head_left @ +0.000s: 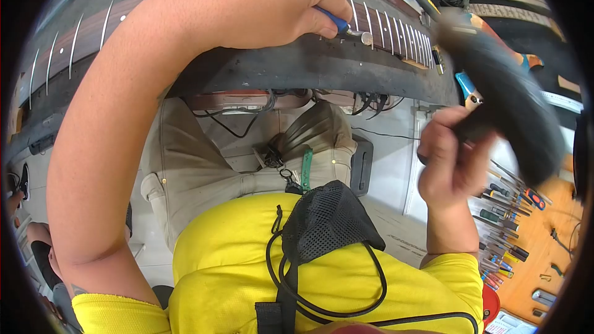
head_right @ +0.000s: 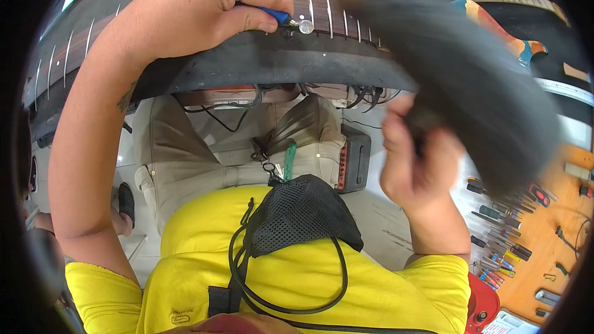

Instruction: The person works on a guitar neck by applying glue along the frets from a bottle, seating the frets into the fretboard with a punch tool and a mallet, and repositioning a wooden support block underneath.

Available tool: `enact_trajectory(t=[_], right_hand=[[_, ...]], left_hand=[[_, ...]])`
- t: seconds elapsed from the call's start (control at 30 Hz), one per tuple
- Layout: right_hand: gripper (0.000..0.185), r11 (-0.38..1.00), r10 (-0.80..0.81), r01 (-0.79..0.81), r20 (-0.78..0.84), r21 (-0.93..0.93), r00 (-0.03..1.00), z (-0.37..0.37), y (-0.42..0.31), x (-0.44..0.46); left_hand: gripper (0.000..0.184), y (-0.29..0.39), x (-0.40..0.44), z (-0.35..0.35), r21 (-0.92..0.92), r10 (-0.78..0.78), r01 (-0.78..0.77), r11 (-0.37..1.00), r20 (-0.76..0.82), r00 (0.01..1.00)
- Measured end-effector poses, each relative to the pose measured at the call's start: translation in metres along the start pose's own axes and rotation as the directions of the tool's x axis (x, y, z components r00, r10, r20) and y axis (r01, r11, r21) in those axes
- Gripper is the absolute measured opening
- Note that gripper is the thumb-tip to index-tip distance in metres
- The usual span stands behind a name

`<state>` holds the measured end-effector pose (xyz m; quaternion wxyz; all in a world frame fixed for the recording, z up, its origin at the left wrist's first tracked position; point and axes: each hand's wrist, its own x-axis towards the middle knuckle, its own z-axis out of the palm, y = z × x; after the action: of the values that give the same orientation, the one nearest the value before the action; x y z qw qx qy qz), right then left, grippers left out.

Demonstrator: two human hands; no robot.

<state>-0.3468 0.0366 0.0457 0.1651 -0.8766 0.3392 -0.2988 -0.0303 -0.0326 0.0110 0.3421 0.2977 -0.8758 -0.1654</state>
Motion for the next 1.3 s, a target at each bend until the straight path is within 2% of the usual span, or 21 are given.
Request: enact_trajectory(t=[0.03, 0.07, 0.1, 0.2, 0.23, 0.3, 0.4, 0.63, 0.7, 0.77, 0.8, 0.93, 1.0, 1.03, 1.1, 1.17, 1.2, 1.23, 1.27, 1.3], right_hand=[[0.058, 0.973, 0.061, -0.024, 0.156, -0.231, 0.986, -0.004, 0.004, 0.0], [0.064, 0.96, 0.009, 0.048, 0.203, -0.274, 0.979, -0.004, 0.011, 0.0], [0.064, 0.96, 0.008, 0.048, 0.196, -0.276, 0.981, -0.006, 0.009, -0.002], [0.066, 0.993, 0.117, -0.119, -0.057, -0.02, 0.991, -0.009, -0.004, 0.0], [0.07, 0.991, 0.136, -0.136, -0.018, 0.01, 0.991, -0.008, -0.012, 0.009], [0.07, 0.97, 0.231, -0.222, -0.097, 0.099, 0.968, -0.009, -0.02, 0.019], [0.066, 0.947, 0.155, -0.092, -0.185, 0.308, 0.97, -0.001, -0.012, 0.028], [0.064, 0.952, 0.292, -0.272, -0.152, 0.138, 0.944, -0.008, -0.033, 0.033], [0.065, 0.974, 0.128, -0.084, -0.199, 0.212, 0.972, -0.006, -0.025, 0.034], [0.065, 0.988, 0.141, -0.126, -0.189, 0.091, 0.972, 0.007, -0.011, 0.026], [0.065, 0.988, 0.138, -0.122, -0.193, 0.094, 0.971, 0.006, -0.011, 0.027], [0.067, 0.952, 0.291, -0.283, -0.07, 0.114, 0.954, -0.009, -0.016, 0.033], [0.068, 0.949, 0.287, -0.266, -0.108, 0.171, 0.952, -0.009, -0.02, 0.032], [0.068, 0.947, 0.276, -0.25, -0.113, 0.199, 0.955, -0.008, -0.015, 0.03], [0.067, 0.953, 0.303, -0.303, 0.02, 0.001, 0.953, -0.018, 0.004, 0.025], [0.066, 0.962, 0.218, -0.203, 0.067, -0.182, 0.974, -0.025, 0.021, 0.038], [0.062, 0.966, 0.204, -0.202, -0.003, -0.163, 0.979, -0.026, 0.028, 0.046], [0.058, 0.968, 0.197, -0.206, -0.072, -0.146, 0.978, -0.029, 0.037, 0.053], [0.05, 0.936, 0.213, -0.234, -0.104, -0.263, 0.971, -0.038, 0.051, 0.056], [0.041, 0.927, 0.224, -0.262, -0.164, -0.267, 0.961, -0.046, 0.064, 0.057]], left_hand=[[0.015, 0.001, 0.001, 0.0, 0.003, 0.004, -0.004, 1.0, 0.0, 1.0], [0.015, 0.001, 0.002, -0.001, 0.043, -0.011, 0.01, 0.999, 0.028, 1.0], [0.014, 0.001, 0.003, -0.002, 0.079, -0.024, 0.019, 0.997, 0.059, 0.998], [0.014, -0.002, 0.002, -0.002, 0.004, -0.007, 0.007, 1.0, 0.018, 1.0], [0.014, -0.003, 0.001, 0.0, -0.001, -0.011, 0.011, 1.0, 0.017, 1.0], [0.014, -0.007, 0.002, 0.001, 0.051, 0.039, -0.037, 0.998, -0.038, 0.999], [0.015, -0.008, 0.002, 0.003, 0.027, -0.027, 0.027, 0.999, -0.012, 1.0], [0.016, -0.004, 0.003, 0.0, 0.06, -0.08, 0.078, 0.995, 0.021, 0.997], [0.017, -0.007, 0.0, 0.002, 0.049, -0.058, 0.059, 0.997, -0.023, 0.998], [0.017, -0.005, -0.001, 0.001, 0.044, -0.058, 0.059, 0.997, -0.013, 0.998], [0.018, -0.004, 0.0, -0.001, 0.041, -0.06, 0.06, 0.997, -0.003, 0.998], [0.018, -0.01, 0.001, 0.001, 0.05, -0.078, 0.078, 0.996, 0.008, 0.997], [0.021, -0.015, -0.002, 0.009, 0.098, -0.065, 0.072, 0.993, -0.082, 0.995], [0.022, -0.019, -0.001, 0.012, 0.058, -0.078, 0.084, 0.995, -0.099, 0.992], [0.02, -0.017, 0.001, 0.01, 0.157, -0.074, 0.092, 0.983, -0.114, 0.991], [0.019, -0.012, 0.001, 0.008, 0.222, -0.092, 0.147, 0.964, -0.24, 0.966], [0.019, -0.006, 0.0, 0.002, 0.174, -0.134, 0.191, 0.966, -0.296, 0.946], [0.019, 0.002, -0.005, -0.007, 0.216, -0.122, 0.189, 0.958, -0.292, 0.949], [0.019, 0.01, -0.012, -0.016, 0.23, -0.186, 0.281, 0.932, -0.362, 0.914], [0.018, 0.018, -0.019, -0.023, 0.235, -0.242, 0.367, 0.9, -0.431, 0.869]])
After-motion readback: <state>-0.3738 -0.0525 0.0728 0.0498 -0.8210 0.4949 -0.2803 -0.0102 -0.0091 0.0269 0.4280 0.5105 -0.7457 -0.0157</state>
